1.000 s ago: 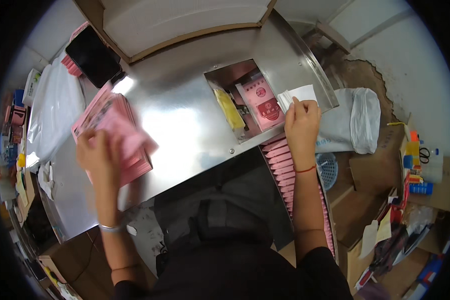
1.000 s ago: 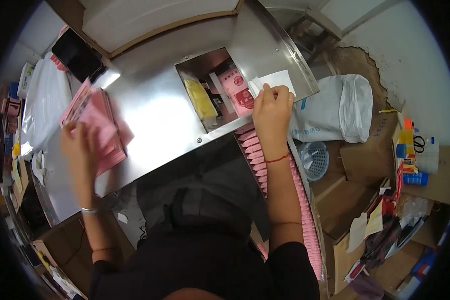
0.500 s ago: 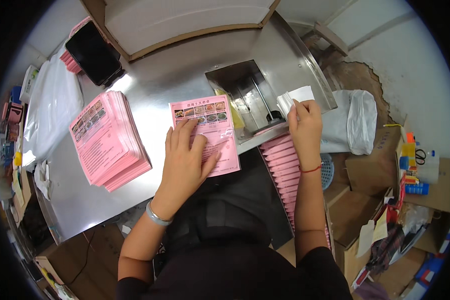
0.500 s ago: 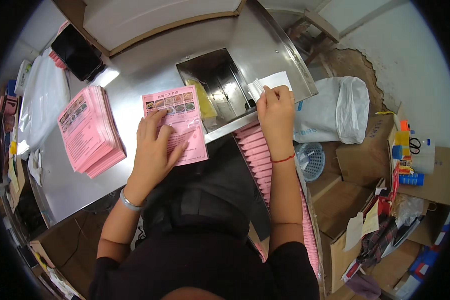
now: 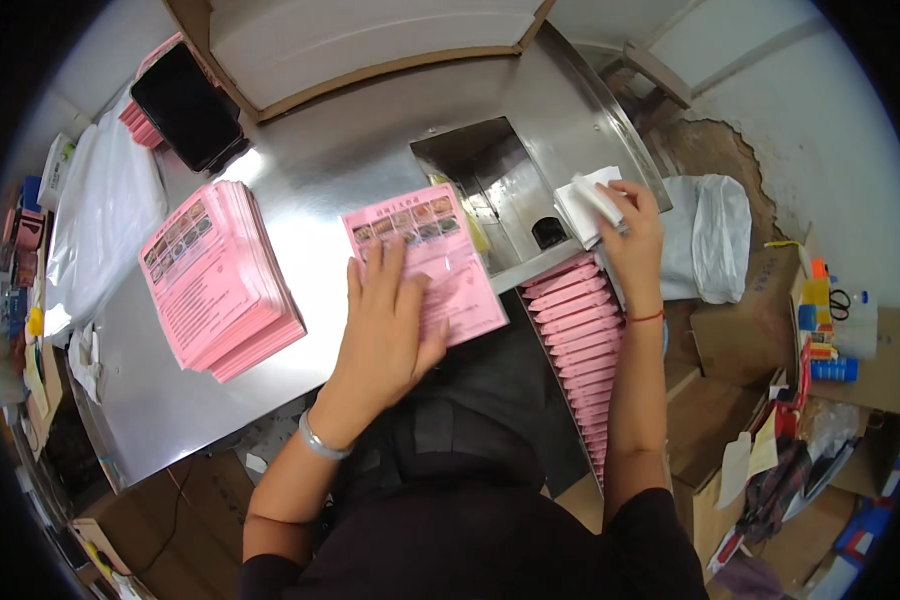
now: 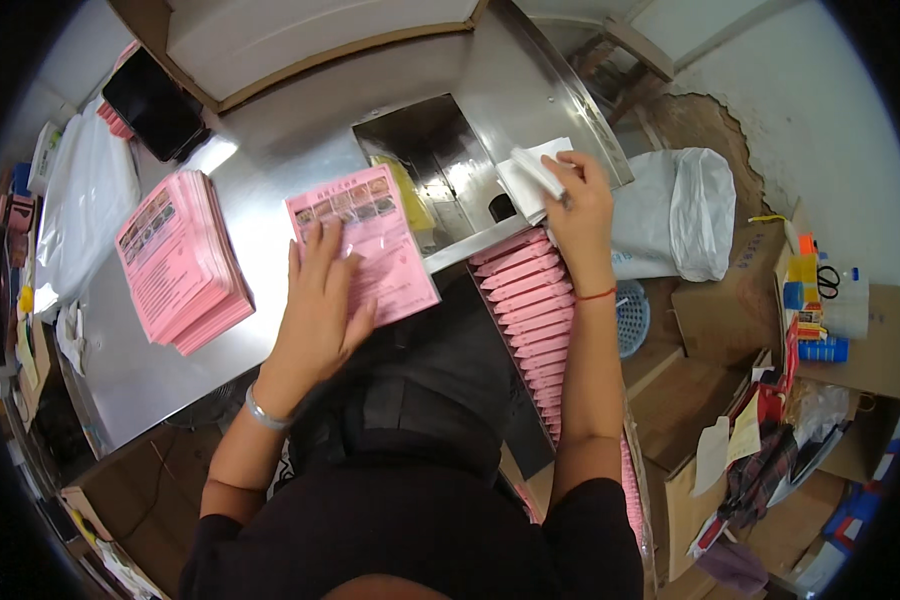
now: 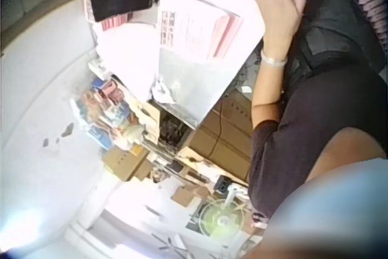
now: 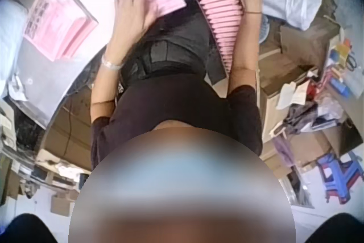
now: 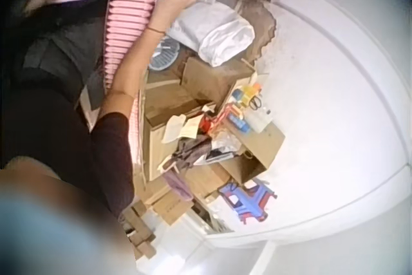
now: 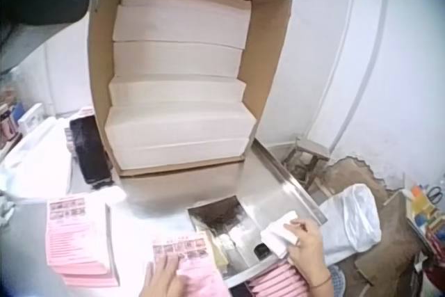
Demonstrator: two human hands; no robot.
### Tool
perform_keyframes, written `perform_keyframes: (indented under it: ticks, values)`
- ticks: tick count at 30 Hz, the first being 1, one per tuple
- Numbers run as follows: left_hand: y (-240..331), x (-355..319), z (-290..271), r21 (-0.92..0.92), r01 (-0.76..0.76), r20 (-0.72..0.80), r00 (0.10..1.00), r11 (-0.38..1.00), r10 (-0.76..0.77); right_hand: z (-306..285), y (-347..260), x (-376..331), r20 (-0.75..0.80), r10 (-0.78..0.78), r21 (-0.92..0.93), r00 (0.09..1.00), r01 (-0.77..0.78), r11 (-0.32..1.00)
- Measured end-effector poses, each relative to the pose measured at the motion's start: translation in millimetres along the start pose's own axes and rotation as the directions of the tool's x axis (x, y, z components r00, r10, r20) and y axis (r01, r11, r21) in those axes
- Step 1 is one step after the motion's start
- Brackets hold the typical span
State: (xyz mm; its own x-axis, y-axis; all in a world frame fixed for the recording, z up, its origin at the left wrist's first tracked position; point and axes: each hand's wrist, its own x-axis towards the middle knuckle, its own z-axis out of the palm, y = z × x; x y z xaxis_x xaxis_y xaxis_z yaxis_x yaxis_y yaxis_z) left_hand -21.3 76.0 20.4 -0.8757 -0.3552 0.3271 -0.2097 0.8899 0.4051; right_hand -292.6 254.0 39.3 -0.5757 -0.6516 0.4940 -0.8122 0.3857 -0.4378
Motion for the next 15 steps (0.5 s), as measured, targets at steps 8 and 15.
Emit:
perform_keyframes:
  ticks: [8, 15]
  values:
    - [-19.5, 4.6, -26.2, 0.036, 0.073, 0.112, 0.991, 0.997, -0.077, 59.7, -134.7, -44.5, 0.199, -0.572, 0.1, 0.796, 0.564, 0.82]
    - [-4.4, -1.9, 2.0, 0.087, -0.029, -0.014, 0.999, 0.996, 0.03, 85.4, -108.3, -9.7, 0.094, -0.407, 0.458, 0.909, 0.323, 0.828]
